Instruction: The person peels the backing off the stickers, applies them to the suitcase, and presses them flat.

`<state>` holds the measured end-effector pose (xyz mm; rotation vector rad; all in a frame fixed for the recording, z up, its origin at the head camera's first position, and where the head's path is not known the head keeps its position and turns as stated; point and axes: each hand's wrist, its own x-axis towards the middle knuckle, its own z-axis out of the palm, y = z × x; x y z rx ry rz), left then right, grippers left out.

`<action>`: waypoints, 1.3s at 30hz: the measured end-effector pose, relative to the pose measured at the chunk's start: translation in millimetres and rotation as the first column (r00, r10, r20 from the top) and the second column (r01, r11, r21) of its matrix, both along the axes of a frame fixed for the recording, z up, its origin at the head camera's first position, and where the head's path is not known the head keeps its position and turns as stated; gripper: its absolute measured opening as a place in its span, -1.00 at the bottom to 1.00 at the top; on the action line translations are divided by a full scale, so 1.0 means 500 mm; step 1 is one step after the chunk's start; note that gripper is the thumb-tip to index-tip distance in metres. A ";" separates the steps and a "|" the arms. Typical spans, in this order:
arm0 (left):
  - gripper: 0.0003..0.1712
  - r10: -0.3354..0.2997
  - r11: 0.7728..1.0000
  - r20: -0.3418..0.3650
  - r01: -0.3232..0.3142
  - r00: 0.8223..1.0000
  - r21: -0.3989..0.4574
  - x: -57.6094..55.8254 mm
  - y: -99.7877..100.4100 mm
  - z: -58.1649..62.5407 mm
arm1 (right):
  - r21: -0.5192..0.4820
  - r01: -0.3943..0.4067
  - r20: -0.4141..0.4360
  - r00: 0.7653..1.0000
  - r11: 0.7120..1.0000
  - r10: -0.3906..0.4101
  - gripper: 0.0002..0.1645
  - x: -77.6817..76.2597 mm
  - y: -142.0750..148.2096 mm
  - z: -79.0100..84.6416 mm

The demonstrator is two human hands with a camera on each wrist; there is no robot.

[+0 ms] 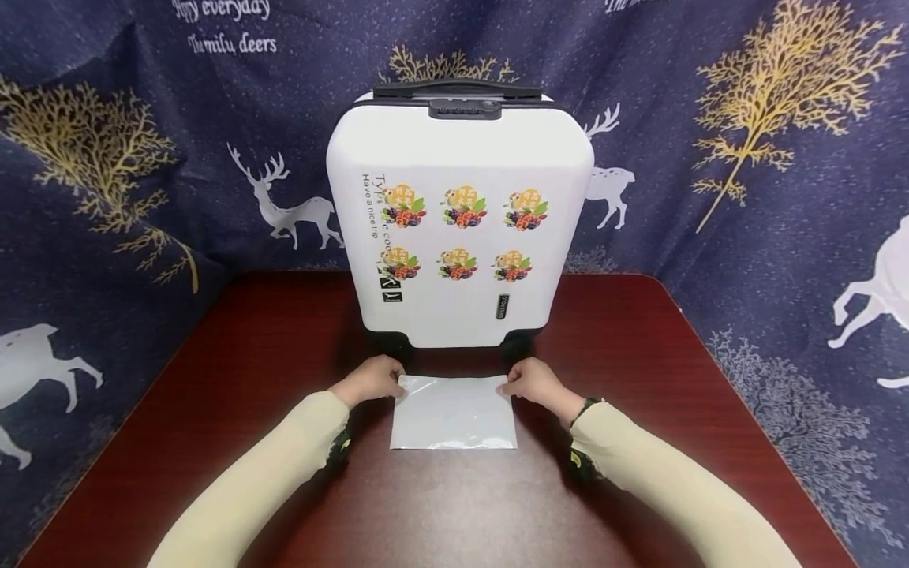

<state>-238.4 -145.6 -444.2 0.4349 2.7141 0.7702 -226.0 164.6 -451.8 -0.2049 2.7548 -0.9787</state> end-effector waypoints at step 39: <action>-0.65 0.053 0.983 -0.102 -0.071 0.993 -0.172 0.024 0.006 0.004 | 0.076 0.054 -0.004 0.999 0.996 -0.053 -0.61 0.014 0.004 -0.006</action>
